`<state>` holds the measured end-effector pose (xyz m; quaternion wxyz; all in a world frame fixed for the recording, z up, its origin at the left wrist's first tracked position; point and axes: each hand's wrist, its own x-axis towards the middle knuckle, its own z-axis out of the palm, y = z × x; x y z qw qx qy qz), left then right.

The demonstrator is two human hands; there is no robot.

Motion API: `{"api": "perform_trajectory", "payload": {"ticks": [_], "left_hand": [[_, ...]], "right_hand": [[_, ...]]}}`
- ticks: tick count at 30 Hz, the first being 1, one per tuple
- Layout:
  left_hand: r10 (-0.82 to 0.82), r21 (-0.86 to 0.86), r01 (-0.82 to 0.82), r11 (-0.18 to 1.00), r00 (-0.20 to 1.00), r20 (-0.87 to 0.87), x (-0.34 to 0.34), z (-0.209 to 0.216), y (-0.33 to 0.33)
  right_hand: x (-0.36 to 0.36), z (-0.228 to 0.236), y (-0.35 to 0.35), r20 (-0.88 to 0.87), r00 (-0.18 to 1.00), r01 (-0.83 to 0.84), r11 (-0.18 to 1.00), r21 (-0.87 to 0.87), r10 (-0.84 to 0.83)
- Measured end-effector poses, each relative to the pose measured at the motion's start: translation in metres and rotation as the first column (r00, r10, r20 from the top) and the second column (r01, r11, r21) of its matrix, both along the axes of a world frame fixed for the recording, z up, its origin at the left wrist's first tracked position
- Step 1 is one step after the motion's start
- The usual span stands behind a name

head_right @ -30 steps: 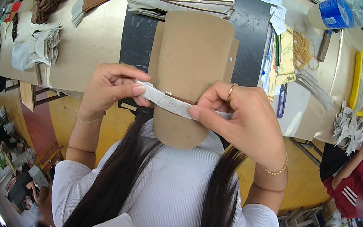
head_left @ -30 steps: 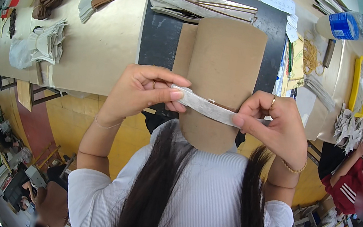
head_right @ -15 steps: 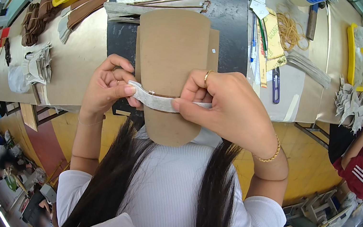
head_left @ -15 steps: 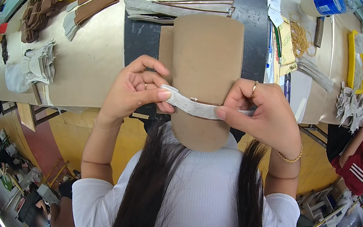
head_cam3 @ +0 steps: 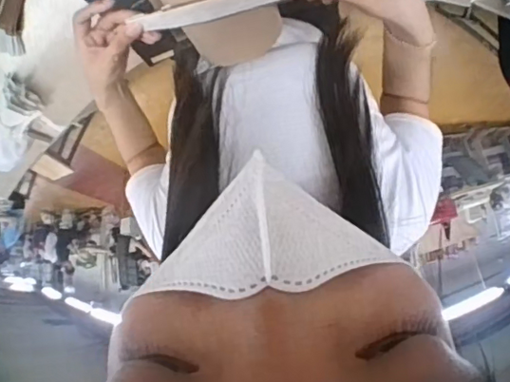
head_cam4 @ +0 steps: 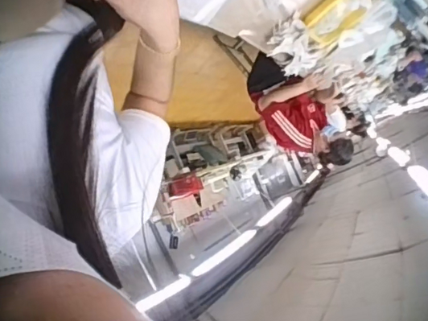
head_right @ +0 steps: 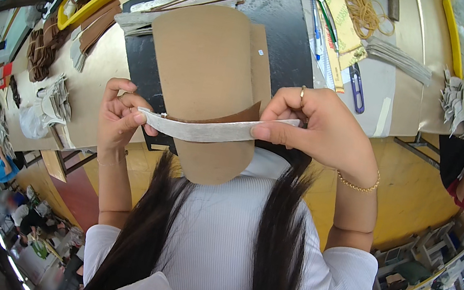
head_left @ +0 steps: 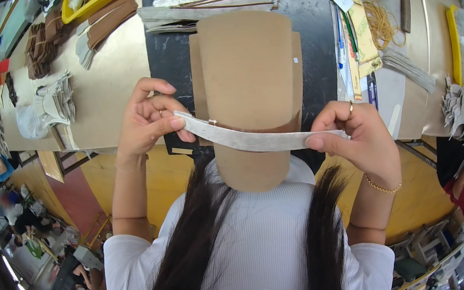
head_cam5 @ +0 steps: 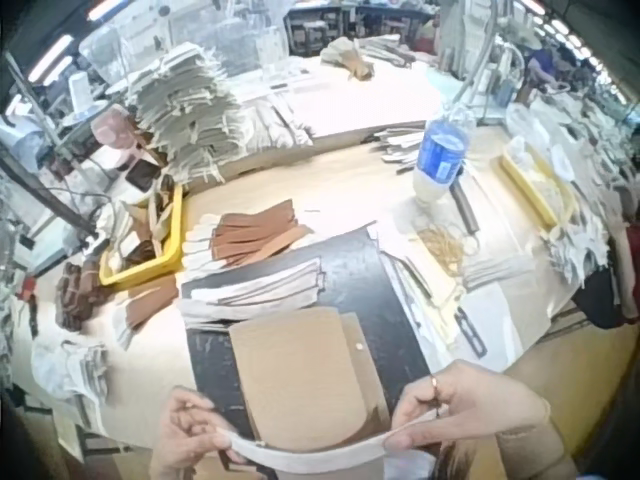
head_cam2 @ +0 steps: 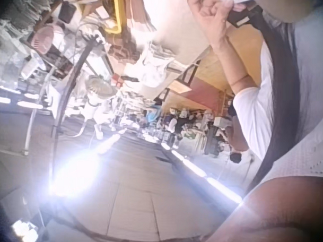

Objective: The person repeatedly wraps white and brown straps around a cardboard hat form, adjusting and securing each layer by hand. The person handles multiple strap pieces and the hat form throughout the clip.

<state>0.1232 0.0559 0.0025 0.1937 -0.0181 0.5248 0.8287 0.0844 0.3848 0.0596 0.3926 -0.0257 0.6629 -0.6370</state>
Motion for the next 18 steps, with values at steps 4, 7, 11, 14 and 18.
{"api": "perform_trajectory", "payload": {"ticks": [4,7,11,14,18], "left_hand": [[0.016,0.036,-0.017,0.999,0.999,0.029,0.001,-0.010,0.004],[0.022,0.049,-0.025,0.999,0.998,0.054,0.001,-0.013,0.007],[0.002,0.082,-0.006,0.997,0.999,0.051,-0.001,-0.017,0.009],[0.015,0.073,-0.020,0.997,0.998,0.059,-0.001,-0.017,0.012],[0.025,0.031,-0.028,0.999,0.996,0.081,-0.002,-0.018,0.013]], "right_hand": [[0.000,-0.015,-0.001,0.126,0.991,0.047,0.997,-0.061,-0.039],[0.002,-0.028,-0.003,0.145,0.988,0.074,0.990,-0.121,-0.057],[0.003,-0.039,-0.005,0.143,0.988,0.077,0.983,-0.164,-0.054],[0.005,-0.047,-0.008,0.157,0.985,0.104,0.976,-0.192,-0.074],[0.009,-0.054,-0.012,0.171,0.980,0.128,0.980,-0.153,-0.101]]}}
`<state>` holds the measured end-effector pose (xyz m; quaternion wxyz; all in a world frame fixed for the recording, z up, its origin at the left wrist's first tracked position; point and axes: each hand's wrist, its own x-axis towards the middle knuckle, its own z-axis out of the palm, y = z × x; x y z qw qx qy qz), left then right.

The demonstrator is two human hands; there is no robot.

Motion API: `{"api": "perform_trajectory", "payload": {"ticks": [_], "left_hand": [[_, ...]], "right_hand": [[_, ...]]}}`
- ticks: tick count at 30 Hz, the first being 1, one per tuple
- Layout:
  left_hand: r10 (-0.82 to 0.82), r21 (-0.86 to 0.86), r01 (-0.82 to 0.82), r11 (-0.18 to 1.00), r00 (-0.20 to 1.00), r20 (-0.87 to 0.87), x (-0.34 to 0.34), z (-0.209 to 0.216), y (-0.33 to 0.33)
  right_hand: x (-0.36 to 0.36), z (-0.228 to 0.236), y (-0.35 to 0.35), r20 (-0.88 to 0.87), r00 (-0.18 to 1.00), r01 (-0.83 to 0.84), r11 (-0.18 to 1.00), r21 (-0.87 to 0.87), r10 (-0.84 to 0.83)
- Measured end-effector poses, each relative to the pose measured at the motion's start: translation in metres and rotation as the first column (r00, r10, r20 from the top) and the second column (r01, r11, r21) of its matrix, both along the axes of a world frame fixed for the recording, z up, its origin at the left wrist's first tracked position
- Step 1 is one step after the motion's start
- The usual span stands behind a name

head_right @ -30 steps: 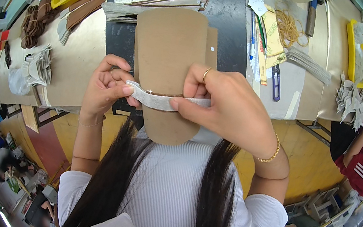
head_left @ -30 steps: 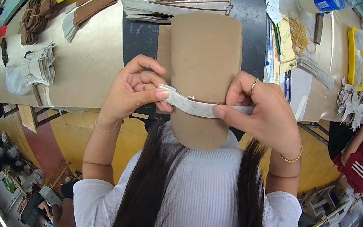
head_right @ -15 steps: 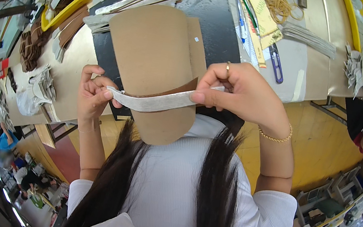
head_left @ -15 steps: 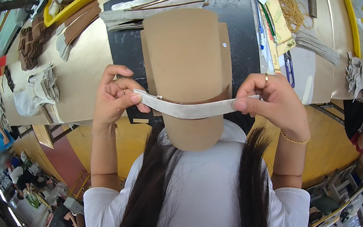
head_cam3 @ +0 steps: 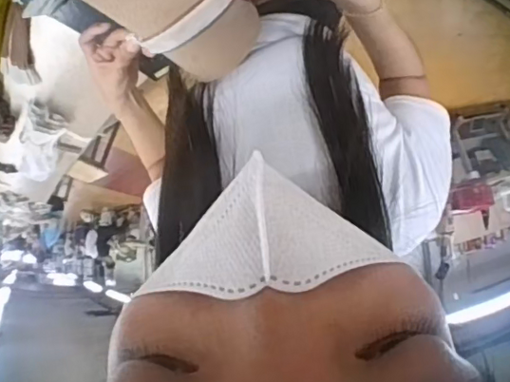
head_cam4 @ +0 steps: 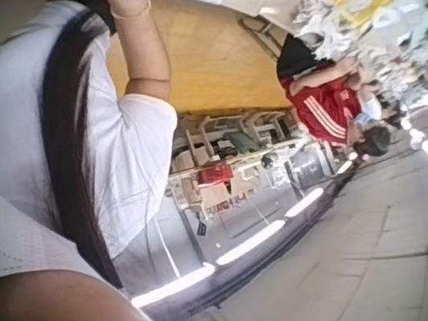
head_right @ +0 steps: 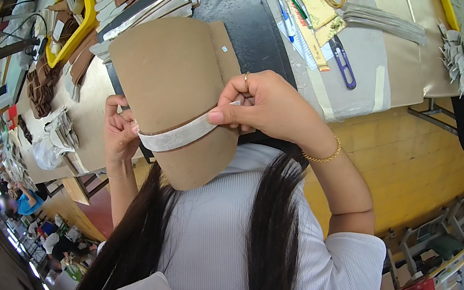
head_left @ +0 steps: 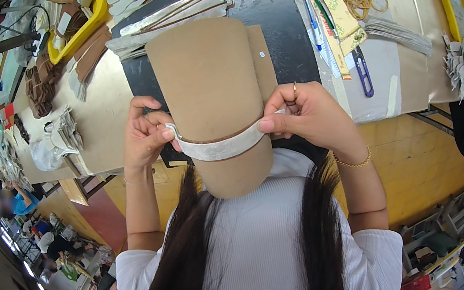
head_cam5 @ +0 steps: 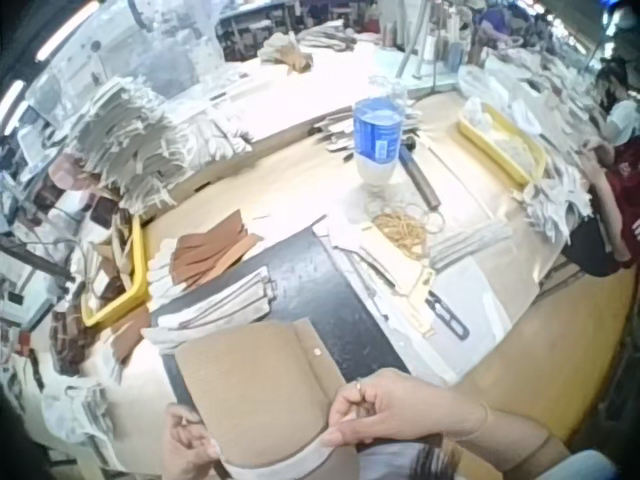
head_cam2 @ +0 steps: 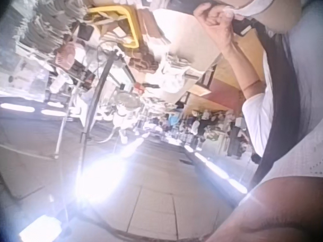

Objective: The person repeatedly wraps white and brown straps around a cardboard hat form, adjusting and securing each layer by hand. The person handles multiple strap pieces and the hat form throughout the clip.

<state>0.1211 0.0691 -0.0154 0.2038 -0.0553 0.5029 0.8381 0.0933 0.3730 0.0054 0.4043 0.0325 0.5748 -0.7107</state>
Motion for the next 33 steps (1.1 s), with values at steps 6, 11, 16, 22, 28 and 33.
{"api": "perform_trajectory", "payload": {"ticks": [6,11,16,22,28,33], "left_hand": [[-0.018,-0.028,0.019,0.999,0.999,0.039,-0.003,0.004,0.001],[-0.008,-0.032,0.009,0.999,0.999,0.045,-0.002,0.005,0.001],[-0.005,-0.048,0.008,0.999,0.998,0.054,-0.003,0.007,0.003],[0.023,-0.040,-0.021,0.999,0.999,0.047,-0.002,0.005,0.006],[-0.001,0.015,0.001,1.000,0.999,0.040,0.004,0.005,0.008],[0.094,0.050,-0.095,0.994,0.995,0.014,0.022,0.014,0.014]], "right_hand": [[0.015,-0.014,-0.005,0.251,0.951,0.218,0.968,-0.127,-0.181],[0.021,-0.020,-0.007,0.285,0.934,0.265,0.954,-0.141,-0.217],[0.020,-0.020,-0.007,0.300,0.933,0.256,0.953,-0.165,-0.199],[0.021,-0.022,-0.009,0.281,0.939,0.246,0.957,-0.153,-0.196],[0.018,-0.016,0.008,0.322,0.878,0.433,0.874,-0.222,-0.353],[0.019,0.061,-0.006,-0.536,0.680,0.485,0.855,-0.185,-0.501]]}}
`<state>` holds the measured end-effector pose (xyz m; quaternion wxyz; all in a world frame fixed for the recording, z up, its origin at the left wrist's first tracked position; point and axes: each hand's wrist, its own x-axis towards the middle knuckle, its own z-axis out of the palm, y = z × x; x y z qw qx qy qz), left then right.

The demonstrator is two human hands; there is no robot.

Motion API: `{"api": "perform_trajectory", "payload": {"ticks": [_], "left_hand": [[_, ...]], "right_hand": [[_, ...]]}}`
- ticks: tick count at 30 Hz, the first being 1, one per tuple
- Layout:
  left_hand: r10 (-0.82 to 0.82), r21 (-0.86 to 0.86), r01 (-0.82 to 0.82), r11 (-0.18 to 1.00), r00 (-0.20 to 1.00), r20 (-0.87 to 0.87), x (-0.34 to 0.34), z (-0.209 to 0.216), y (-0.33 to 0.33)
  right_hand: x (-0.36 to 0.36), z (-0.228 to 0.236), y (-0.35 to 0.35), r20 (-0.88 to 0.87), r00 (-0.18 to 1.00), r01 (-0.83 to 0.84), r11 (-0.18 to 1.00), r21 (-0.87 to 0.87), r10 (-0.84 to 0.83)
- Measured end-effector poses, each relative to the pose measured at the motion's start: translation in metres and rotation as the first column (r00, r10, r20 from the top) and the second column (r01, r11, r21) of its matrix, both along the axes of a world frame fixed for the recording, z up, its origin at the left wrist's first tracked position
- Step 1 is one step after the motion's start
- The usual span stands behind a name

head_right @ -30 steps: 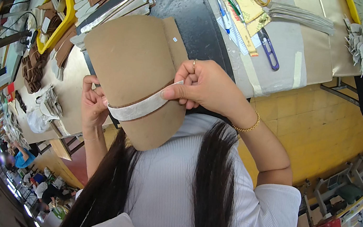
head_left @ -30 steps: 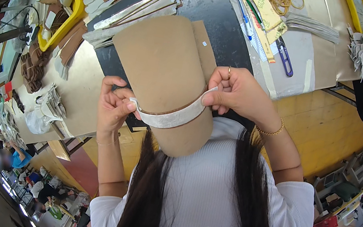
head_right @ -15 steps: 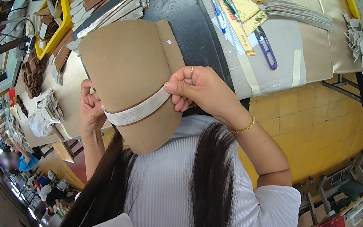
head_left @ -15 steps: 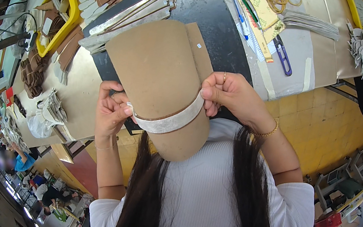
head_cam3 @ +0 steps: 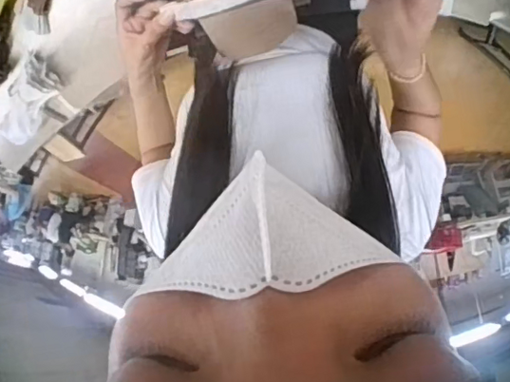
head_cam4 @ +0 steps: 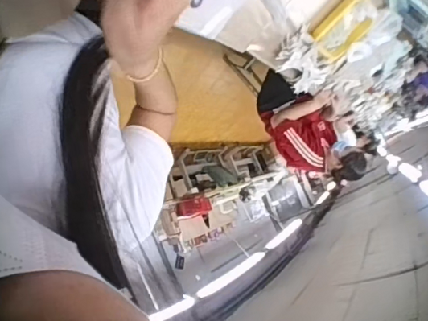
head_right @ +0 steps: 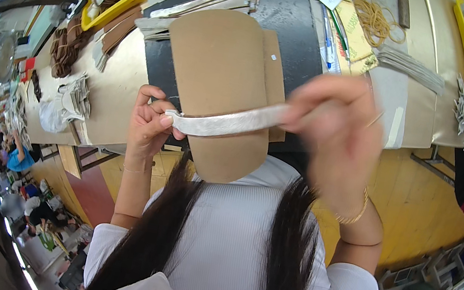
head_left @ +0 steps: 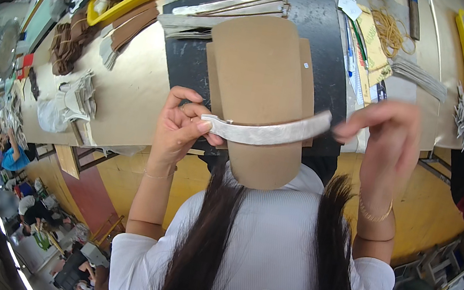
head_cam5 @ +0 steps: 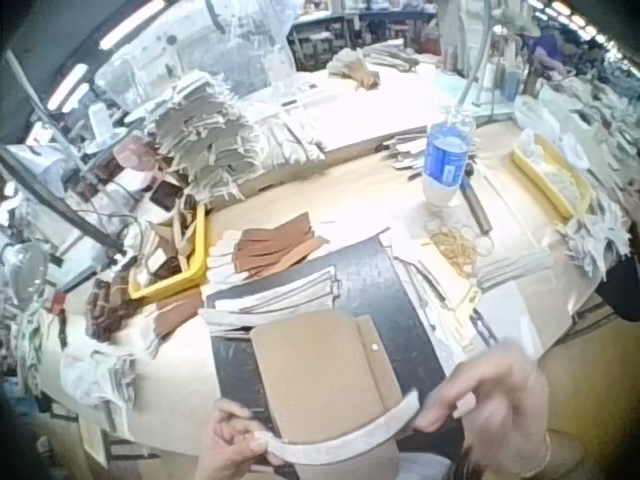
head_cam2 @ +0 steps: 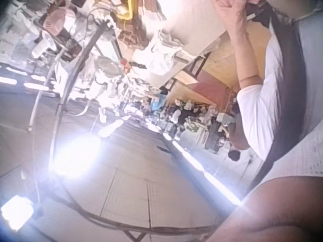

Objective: The person repeatedly wraps white and brown straps around a cardboard hat form, adjusting and securing each layer by hand. The person handles multiple strap pieces and the hat form throughout the clip.

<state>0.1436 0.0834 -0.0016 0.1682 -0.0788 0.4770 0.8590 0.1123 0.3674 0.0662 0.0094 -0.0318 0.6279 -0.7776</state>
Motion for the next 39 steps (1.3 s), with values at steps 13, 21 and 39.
{"api": "perform_trajectory", "payload": {"ticks": [13,21,39], "left_hand": [[0.078,-0.013,-0.079,0.997,0.996,-0.048,0.013,0.006,0.009],[0.002,0.043,-0.001,0.999,1.000,-0.022,0.005,-0.002,0.008],[0.015,-0.061,-0.015,0.998,1.000,-0.009,0.009,-0.013,-0.015]], "right_hand": [[0.014,-0.032,-0.025,-0.391,0.559,-0.203,0.578,0.791,0.731],[0.037,-0.092,-0.028,-0.498,0.799,-0.216,0.935,0.283,0.336],[-0.002,-0.025,0.020,0.413,0.865,-0.101,0.904,-0.416,0.286]]}}
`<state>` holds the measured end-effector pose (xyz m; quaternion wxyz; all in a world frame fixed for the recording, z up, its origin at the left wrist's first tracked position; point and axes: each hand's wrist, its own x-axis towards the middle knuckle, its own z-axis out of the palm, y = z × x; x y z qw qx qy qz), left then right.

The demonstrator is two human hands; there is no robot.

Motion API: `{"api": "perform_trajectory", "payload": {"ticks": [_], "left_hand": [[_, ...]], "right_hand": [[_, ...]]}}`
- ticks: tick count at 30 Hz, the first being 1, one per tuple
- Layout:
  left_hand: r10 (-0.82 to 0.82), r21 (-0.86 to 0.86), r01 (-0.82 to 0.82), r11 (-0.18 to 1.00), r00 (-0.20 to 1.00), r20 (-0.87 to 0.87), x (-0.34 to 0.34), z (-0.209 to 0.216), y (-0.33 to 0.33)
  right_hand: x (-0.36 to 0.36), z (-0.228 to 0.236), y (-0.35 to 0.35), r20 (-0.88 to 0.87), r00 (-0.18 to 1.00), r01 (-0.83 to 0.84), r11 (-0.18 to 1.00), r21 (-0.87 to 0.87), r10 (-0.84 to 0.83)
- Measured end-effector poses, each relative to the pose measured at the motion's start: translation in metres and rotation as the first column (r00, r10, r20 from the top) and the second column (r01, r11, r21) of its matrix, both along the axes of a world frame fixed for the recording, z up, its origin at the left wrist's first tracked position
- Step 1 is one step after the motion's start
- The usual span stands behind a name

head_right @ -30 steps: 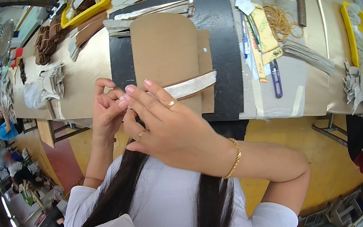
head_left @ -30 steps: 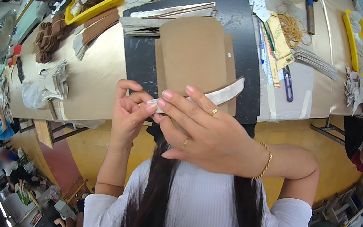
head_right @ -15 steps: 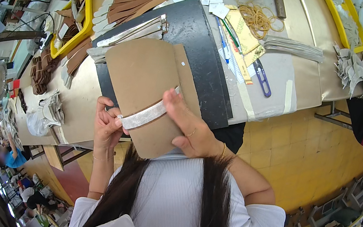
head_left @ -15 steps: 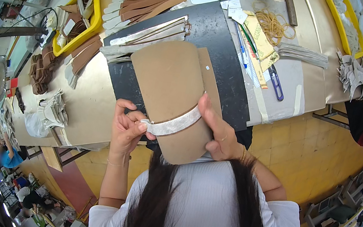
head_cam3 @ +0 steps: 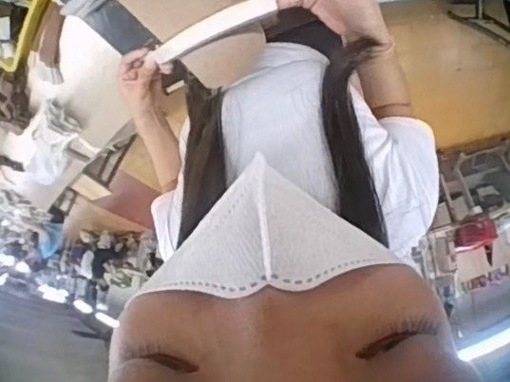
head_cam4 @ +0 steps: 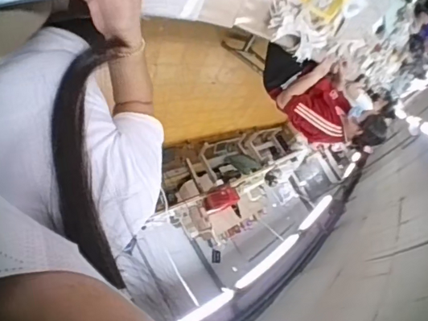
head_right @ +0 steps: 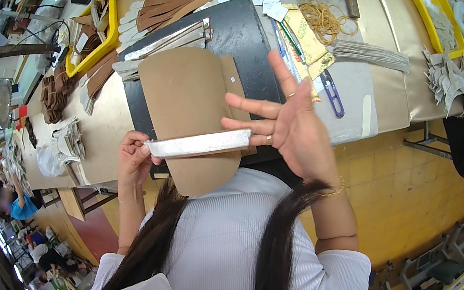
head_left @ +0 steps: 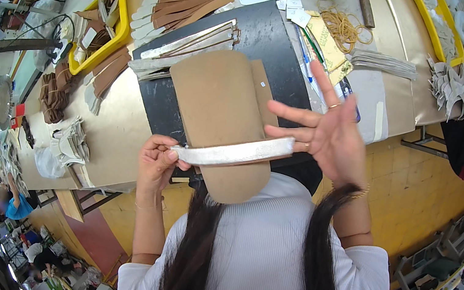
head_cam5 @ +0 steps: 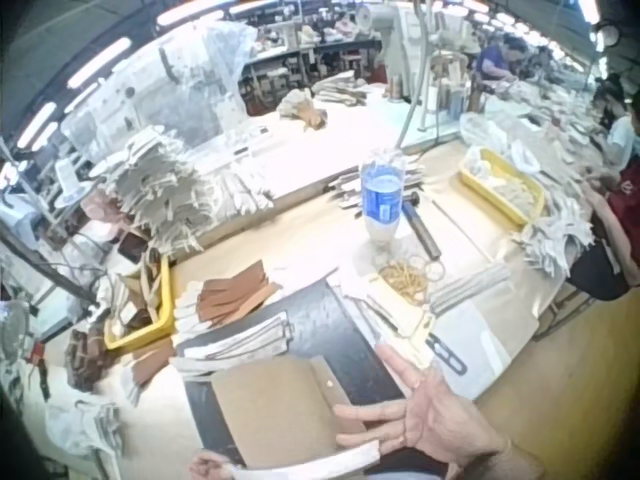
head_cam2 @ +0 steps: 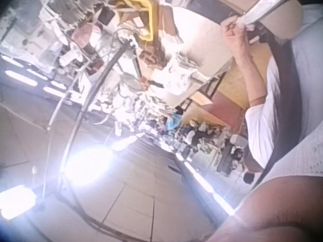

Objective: The person repeatedly wraps white and brown straps around a cardboard hat form, adjusting and securing each layer by hand. The person handles multiple strap pieces and the hat form throughout the clip.

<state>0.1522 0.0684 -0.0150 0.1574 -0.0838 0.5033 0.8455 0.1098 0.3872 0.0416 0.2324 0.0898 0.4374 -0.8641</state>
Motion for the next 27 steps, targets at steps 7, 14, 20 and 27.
{"api": "perform_trajectory", "payload": {"ticks": [7,14,20,27], "left_hand": [[0.010,-0.015,-0.010,1.000,1.000,-0.017,-0.010,0.003,-0.002],[0.023,-0.071,-0.027,0.997,0.998,-0.061,-0.027,0.012,-0.015],[0.098,-0.249,-0.163,0.955,0.962,-0.254,-0.103,0.046,-0.041],[-0.017,-0.421,-0.069,0.904,0.980,-0.197,-0.149,0.040,-0.068]], "right_hand": [[-0.008,0.033,0.008,-0.175,0.984,0.019,1.000,-0.009,-0.020],[-0.030,0.037,-0.006,-0.321,0.947,0.034,0.985,0.172,0.024],[-0.109,0.026,-0.035,-0.498,0.863,0.057,0.961,0.270,0.089],[-0.157,-0.017,-0.055,-0.468,0.852,0.018,0.880,0.475,0.235]]}}
